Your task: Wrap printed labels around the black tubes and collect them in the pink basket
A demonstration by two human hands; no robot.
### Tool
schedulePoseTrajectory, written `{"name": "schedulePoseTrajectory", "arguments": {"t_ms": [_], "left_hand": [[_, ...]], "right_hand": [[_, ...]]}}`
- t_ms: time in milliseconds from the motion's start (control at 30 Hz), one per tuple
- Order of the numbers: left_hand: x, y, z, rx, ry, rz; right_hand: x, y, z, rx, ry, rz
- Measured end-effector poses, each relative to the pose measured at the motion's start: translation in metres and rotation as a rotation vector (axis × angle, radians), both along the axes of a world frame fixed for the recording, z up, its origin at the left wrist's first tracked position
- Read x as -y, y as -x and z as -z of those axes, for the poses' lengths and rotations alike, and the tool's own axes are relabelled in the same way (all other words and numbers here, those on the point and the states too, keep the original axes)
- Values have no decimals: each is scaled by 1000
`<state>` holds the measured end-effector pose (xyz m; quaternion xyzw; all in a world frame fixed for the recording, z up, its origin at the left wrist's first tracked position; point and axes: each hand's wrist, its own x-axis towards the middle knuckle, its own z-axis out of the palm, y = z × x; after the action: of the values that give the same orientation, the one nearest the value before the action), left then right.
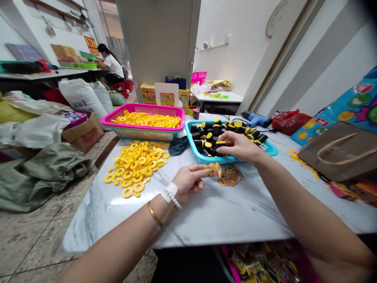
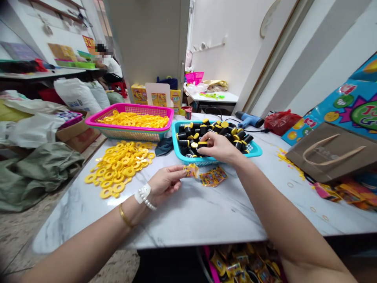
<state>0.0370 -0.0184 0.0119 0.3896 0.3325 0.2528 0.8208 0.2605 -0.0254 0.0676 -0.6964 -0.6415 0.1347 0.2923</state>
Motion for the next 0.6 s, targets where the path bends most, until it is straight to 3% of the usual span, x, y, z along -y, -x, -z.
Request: {"name": "schedulePoseTrajectory", "arguments": {"t_ms": [100, 200, 367, 600], "left_hand": [[-1, 0, -3, 46, 76, -19], [-2, 0, -6, 58, 163, -54], [-2, 1, -10, 122, 237, -45], [0, 1, -10, 220, 252, -32]], "right_hand": [[34, 18, 8, -565, -206, -30], [60, 34, 21, -788, -317, -54], [72, 53, 44, -773, -350, -102], [72, 62, 54, -617, -419, -30]]}}
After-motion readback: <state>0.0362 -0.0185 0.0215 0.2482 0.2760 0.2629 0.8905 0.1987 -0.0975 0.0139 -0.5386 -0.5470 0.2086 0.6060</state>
